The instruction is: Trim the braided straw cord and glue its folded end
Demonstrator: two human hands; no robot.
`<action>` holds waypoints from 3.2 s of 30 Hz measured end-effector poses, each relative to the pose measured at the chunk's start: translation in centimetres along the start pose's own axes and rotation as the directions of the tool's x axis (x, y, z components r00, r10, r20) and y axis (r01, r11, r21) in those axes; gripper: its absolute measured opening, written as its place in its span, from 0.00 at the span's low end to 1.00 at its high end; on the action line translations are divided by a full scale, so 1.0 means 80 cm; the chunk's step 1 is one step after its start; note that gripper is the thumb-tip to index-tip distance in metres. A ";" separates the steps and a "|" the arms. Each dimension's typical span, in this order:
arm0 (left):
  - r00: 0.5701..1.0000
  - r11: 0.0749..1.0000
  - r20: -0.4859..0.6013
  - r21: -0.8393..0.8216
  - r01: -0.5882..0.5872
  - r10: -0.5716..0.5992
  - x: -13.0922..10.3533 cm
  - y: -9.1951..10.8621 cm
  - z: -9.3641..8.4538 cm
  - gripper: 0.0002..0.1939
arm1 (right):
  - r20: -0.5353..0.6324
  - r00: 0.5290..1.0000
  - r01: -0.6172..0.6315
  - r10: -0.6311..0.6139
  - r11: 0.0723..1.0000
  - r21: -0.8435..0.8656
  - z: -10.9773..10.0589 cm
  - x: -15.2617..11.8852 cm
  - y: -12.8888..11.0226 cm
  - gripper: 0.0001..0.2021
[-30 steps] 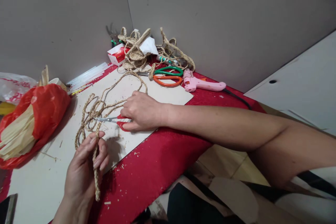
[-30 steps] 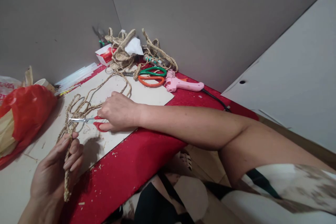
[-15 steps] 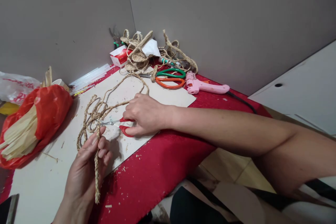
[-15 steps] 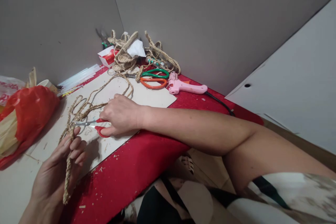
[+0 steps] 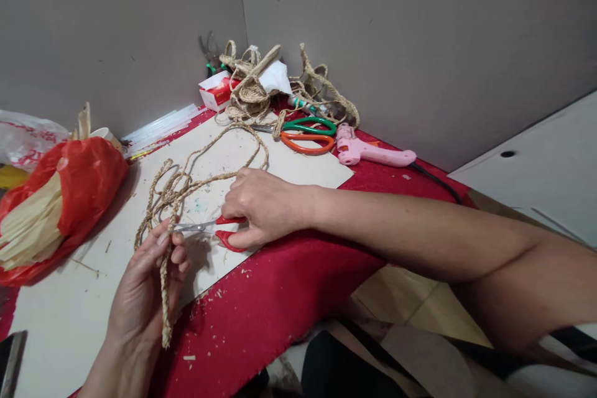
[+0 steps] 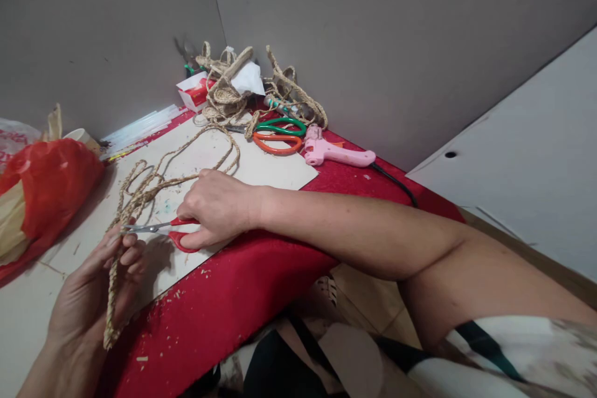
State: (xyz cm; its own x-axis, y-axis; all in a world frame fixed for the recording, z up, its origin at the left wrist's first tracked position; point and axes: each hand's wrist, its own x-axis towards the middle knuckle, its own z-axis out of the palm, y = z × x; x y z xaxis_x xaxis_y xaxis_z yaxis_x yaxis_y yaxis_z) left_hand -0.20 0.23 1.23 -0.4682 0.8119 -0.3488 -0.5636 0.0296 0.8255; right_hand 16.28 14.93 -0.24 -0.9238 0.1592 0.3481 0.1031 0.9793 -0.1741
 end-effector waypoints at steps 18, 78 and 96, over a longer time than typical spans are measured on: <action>0.993 0.982 -0.097 0.182 -0.051 0.070 -0.001 -0.004 0.001 0.12 | 0.035 0.998 -0.040 0.048 0.976 -0.212 -0.011 -0.001 -0.006 0.19; 0.938 0.864 -0.156 0.458 -0.210 0.311 0.007 -0.023 -0.006 0.13 | 0.031 0.998 -0.053 0.053 0.999 -0.001 -0.016 -0.001 -0.005 0.16; 0.948 0.889 -0.166 0.421 -0.182 0.273 -0.002 -0.017 0.003 0.12 | 0.065 0.996 -0.058 0.053 0.995 0.078 -0.024 -0.003 -0.004 0.15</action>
State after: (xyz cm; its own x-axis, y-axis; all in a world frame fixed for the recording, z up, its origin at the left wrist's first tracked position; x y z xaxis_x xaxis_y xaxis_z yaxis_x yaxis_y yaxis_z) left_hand 0.81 0.20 0.25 -0.7101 0.6810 -0.1791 -0.1291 0.1242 0.9838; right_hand 17.19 14.83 1.50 -0.9390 0.2027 0.2778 0.1278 0.9557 -0.2652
